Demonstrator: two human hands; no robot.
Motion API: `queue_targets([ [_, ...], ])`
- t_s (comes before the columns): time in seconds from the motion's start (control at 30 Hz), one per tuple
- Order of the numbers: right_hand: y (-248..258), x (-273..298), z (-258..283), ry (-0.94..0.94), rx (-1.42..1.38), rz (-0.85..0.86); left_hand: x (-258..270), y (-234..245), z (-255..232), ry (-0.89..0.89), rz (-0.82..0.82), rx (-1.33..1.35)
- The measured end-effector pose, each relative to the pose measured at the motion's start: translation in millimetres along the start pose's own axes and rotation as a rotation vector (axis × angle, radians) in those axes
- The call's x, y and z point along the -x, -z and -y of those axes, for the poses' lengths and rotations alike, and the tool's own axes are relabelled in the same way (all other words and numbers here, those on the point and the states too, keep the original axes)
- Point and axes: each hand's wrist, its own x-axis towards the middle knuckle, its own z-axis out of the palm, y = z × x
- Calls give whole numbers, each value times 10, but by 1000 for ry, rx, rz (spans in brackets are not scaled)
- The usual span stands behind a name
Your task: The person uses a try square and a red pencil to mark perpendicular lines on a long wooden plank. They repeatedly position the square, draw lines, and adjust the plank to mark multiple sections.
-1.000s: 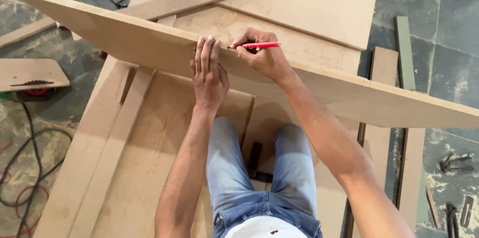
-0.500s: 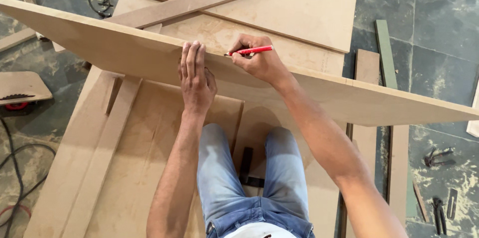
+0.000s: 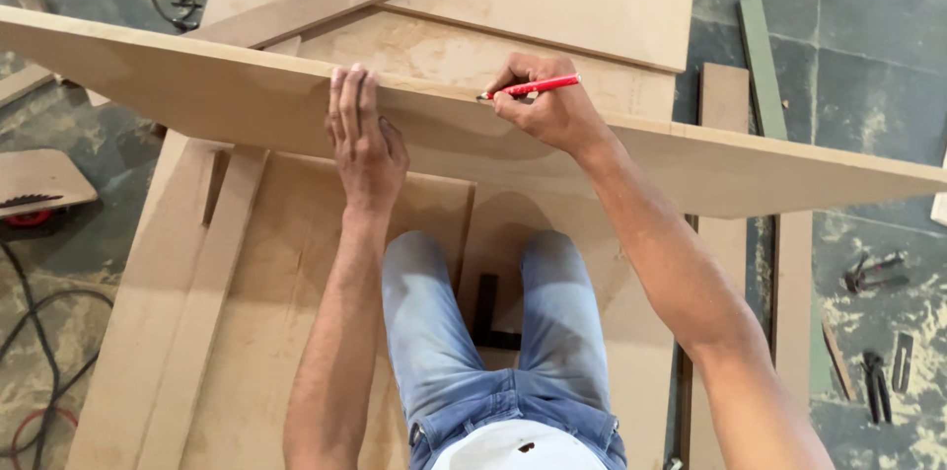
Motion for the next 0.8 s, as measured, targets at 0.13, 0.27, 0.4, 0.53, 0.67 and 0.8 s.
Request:
queue_targets([
  [0.13,158,149,-34,-88,48,-42,14,-9,5,2,15,-6],
  [0.27,328,290,-54,3,83,-42,13,-13,9,-7,10,-32],
  [0.4,464,435,-63,-118,111,-92,15,7,6,3,32,-22],
  [0.53,590,572,-65,-135,123,-145,2,28,-13,4,33,-12],
  [0.67,712,712,-75,-104,142,-168,12,-3,-14,22,24,-16],
  [0.8,863,808,-61,-266,186,-192,25,-31,8,21,20,-33],
])
